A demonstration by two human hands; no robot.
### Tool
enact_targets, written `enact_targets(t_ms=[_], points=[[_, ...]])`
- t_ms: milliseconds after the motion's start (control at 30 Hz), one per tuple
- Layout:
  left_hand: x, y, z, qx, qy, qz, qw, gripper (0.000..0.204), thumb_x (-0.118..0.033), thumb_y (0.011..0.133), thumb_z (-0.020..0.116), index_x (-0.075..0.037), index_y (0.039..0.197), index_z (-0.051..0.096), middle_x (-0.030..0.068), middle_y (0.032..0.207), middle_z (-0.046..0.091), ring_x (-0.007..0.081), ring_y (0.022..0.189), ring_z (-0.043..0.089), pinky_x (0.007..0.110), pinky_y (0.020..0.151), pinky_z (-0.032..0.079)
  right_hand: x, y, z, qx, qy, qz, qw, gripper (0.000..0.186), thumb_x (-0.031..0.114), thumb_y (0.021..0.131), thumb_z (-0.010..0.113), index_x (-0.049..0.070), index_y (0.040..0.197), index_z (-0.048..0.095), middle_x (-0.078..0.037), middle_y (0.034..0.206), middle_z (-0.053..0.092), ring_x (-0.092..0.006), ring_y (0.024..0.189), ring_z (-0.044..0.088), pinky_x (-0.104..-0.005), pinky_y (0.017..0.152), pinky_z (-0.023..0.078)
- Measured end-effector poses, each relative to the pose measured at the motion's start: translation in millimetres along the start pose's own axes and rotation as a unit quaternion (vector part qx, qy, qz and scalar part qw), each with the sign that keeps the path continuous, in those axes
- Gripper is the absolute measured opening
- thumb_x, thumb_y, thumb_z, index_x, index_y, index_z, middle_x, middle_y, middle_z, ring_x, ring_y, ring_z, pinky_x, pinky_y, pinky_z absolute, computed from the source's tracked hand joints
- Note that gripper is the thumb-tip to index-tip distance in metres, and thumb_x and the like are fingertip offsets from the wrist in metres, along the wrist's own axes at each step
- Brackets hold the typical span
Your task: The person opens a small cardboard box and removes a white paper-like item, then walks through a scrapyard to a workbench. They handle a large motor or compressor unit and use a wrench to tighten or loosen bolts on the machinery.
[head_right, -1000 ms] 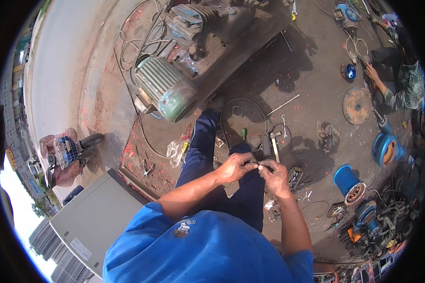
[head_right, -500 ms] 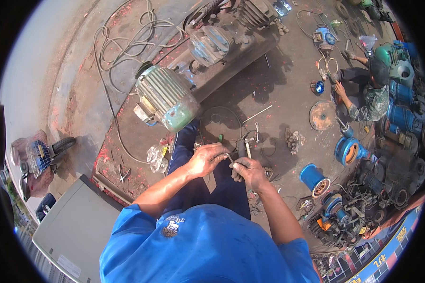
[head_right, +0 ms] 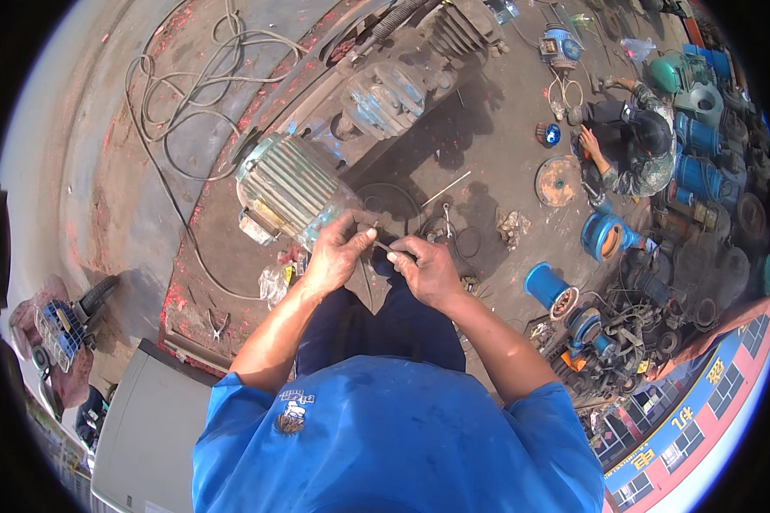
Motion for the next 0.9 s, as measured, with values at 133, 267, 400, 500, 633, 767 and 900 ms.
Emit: enact_targets(t_ms=[133,267,400,500,633,767,900], points=[[3,20,22,-0.084,-0.152,-0.039,0.984,0.019,-0.011,0.094,0.064,0.002,0.109,0.064,0.0076,0.09,0.068,0.0118,0.078,0.061,0.026,0.073,0.05,-9,19,-23,-0.04,-0.075,-0.142,0.986,0.01,0.005,0.084,0.069,0.0,0.092,0.066,-0.016,0.083,0.066,-0.0346,0.075,0.064,-0.0394,0.067,0.051],[38,27,37,-0.133,-0.188,-0.122,0.965,0.014,-0.009,0.095,0.063,0.003,0.103,0.065,0.0115,0.093,0.07,0.0166,0.079,0.065,0.029,0.072,0.054,-50,29,-32,-0.004,-0.084,-0.143,0.986,0.011,0.015,0.088,0.063,0.005,0.092,0.061,-0.014,0.082,0.063,-0.0362,0.084,0.063,-0.0463,0.072,0.05],[63,32,57,-0.137,-0.096,-0.145,0.975,0.011,-0.007,0.095,0.063,0.001,0.102,0.064,0.0119,0.096,0.07,0.0175,0.084,0.066,0.029,0.079,0.054,-118,9,-13,0.035,-0.026,-0.029,0.999,0.019,0.02,0.091,0.063,0.007,0.104,0.063,-0.013,0.095,0.066,-0.0358,0.093,0.064,-0.0452,0.082,0.052],[74,43,71,-0.108,0.027,-0.121,0.986,0.008,-0.008,0.093,0.065,-0.002,0.097,0.067,0.0085,0.094,0.069,0.0162,0.089,0.062,0.032,0.086,0.05,-165,-21,-8,0.013,0.03,0.09,0.995,0.041,0.025,0.092,0.061,0.005,0.126,0.054,-0.017,0.119,0.062,-0.0341,0.111,0.06,-0.043,0.095,0.049],[75,80,96,-0.039,0.203,-0.11,0.972,0.011,-0.013,0.096,0.064,-0.003,0.092,0.064,0.0046,0.082,0.065,0.0125,0.075,0.058,0.027,0.075,0.048,-235,-65,-13,-0.018,0.085,0.199,0.976,0.035,0.022,0.09,0.061,0.004,0.119,0.059,-0.018,0.113,0.065,-0.0335,0.108,0.063,-0.0439,0.093,0.05],[91,115,119,-0.019,0.244,-0.147,0.958,0.013,-0.018,0.098,0.058,-0.007,0.092,0.06,-0.0026,0.063,0.045,0.0083,0.051,0.04,0.024,0.048,0.034,-292,-111,-2,-0.101,0.132,0.257,0.952,0.032,0.021,0.089,0.061,0.003,0.116,0.061,-0.021,0.103,0.068,-0.0373,0.099,0.065,-0.0454,0.088,0.051],[114,126,134,-0.044,0.249,-0.204,0.946,0.009,-0.015,0.097,0.056,-0.008,0.1,0.062,-0.0017,0.068,0.052,0.0086,0.057,0.046,0.023,0.051,0.038,-312,-149,17,-0.099,0.226,0.302,0.921,0.031,0.022,0.089,0.061,0.002,0.113,0.062,-0.022,0.104,0.067,-0.0381,0.1,0.064,-0.0454,0.089,0.051]])
Point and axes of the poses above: each hand's wrist, its own y-axis towards the middle knuckle, its own z-axis out of the palm, x = y × z, the point moved 4 cm from there along y, towards the middle knuckle
